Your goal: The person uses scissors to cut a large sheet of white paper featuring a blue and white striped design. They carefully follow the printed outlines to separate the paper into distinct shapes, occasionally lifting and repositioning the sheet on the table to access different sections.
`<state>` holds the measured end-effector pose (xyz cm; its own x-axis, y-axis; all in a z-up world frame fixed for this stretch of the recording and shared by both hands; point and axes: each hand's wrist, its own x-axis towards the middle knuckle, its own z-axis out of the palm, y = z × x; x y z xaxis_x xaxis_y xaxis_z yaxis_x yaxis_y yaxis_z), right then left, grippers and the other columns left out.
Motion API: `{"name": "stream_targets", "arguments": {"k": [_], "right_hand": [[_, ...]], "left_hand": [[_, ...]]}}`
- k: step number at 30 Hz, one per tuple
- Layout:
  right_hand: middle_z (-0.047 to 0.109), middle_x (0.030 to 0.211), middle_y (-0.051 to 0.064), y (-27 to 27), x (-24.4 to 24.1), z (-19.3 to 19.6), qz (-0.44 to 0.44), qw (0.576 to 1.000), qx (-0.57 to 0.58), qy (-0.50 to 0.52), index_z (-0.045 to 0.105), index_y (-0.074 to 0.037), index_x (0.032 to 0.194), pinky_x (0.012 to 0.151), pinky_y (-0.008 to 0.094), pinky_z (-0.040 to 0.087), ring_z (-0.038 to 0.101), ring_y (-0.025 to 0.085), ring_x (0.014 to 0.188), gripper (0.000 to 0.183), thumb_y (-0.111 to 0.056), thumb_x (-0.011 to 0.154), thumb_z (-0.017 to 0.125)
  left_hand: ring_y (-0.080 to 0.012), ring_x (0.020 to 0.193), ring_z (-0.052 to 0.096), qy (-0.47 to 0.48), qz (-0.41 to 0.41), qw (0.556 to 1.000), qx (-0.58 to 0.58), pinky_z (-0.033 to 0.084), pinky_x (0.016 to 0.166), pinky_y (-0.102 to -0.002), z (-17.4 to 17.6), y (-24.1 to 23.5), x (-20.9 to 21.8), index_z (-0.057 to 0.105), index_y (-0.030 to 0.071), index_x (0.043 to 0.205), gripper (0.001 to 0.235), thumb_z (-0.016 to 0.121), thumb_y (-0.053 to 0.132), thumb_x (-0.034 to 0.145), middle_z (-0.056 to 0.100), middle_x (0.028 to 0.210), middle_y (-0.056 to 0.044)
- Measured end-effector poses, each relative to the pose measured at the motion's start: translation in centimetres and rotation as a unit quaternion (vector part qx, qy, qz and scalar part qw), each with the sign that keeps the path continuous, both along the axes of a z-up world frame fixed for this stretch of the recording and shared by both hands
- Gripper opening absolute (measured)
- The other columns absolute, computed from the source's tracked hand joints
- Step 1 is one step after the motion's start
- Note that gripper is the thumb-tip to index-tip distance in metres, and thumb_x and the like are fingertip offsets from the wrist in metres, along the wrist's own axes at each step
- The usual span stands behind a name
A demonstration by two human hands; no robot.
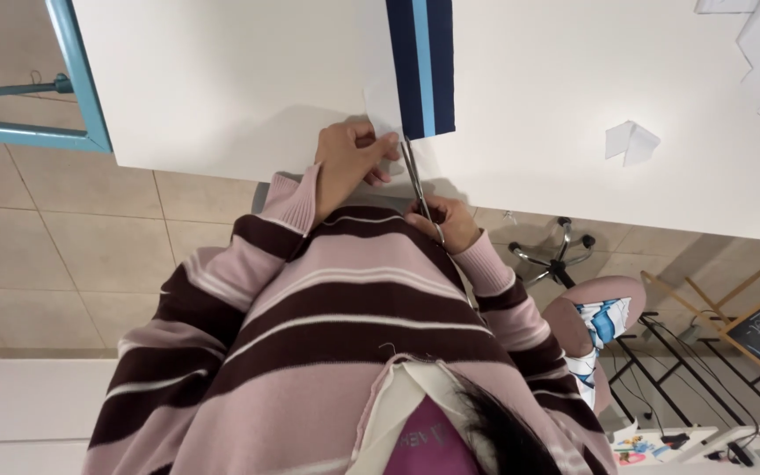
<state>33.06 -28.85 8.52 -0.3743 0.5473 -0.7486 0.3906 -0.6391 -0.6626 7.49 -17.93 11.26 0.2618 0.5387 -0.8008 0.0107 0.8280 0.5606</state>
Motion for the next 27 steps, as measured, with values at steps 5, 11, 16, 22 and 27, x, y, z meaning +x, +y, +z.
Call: {"name": "stream_targets", "arguments": {"k": [5,11,16,22,27], "right_hand": [[0.067,0.075,-0.001,0.6,-0.7,-0.2,-0.031,0.999,-0.03,-0.013,0.074,-0.003,0.097,0.061,0.022,0.049,0.06,0.005,0.068,0.024,-0.026,0.093,0.078],[0.067,0.065,0.0,1.9,-1.8,0.2,-0.035,0.998,-0.008,-0.043,0.075,-0.002,0.093,0.051,0.022,0.048,0.061,0.006,0.056,0.027,-0.028,0.09,0.081],[0.065,0.061,0.0,2.6,-2.7,0.8,-0.032,0.996,0.009,-0.081,0.076,-0.001,0.09,0.046,0.023,0.045,0.058,0.006,0.05,0.03,-0.03,0.087,0.083],[0.066,0.06,0.001,2.4,-2.9,0.8,0.001,0.992,0.07,-0.11,0.075,-0.002,0.086,0.048,0.023,0.047,0.058,0.006,0.051,0.033,-0.033,0.087,0.084],[0.067,0.06,0.001,1.9,-2.4,0.2,0.023,0.988,0.108,-0.11,0.075,-0.003,0.081,0.052,0.025,0.049,0.061,0.007,0.054,0.033,-0.034,0.086,0.085]], "left_hand": [[-0.0138,0.058,0.073,0.015,0.001,1.0,-0.027,0.062,0.052,-0.024,0.3,-0.2,1.1,0.074,-0.004,0.093,0.028,0.069,0.023,0.096,0.078,0.081,-0.011],[-0.0139,0.062,0.075,0.017,0.011,1.0,-0.02,0.062,0.052,-0.024,-0.2,-0.6,1.1,0.073,-0.005,0.093,0.027,0.07,0.021,0.095,0.079,0.085,-0.011],[-0.0135,0.064,0.075,0.008,0.016,1.0,-0.004,0.061,0.052,-0.023,-0.4,-0.7,1.0,0.075,-0.004,0.098,0.027,0.07,0.022,0.094,0.079,0.086,-0.011],[-0.0133,0.064,0.075,-0.006,0.014,1.0,-0.002,0.062,0.055,-0.023,-0.4,-0.7,0.8,0.077,-0.005,0.097,0.028,0.071,0.022,0.095,0.079,0.084,-0.012],[-0.0123,0.064,0.075,-0.014,0.016,1.0,-0.007,0.062,0.056,-0.023,-0.3,-0.5,0.7,0.076,-0.003,0.099,0.026,0.071,0.023,0.094,0.079,0.085,-0.009]]}}
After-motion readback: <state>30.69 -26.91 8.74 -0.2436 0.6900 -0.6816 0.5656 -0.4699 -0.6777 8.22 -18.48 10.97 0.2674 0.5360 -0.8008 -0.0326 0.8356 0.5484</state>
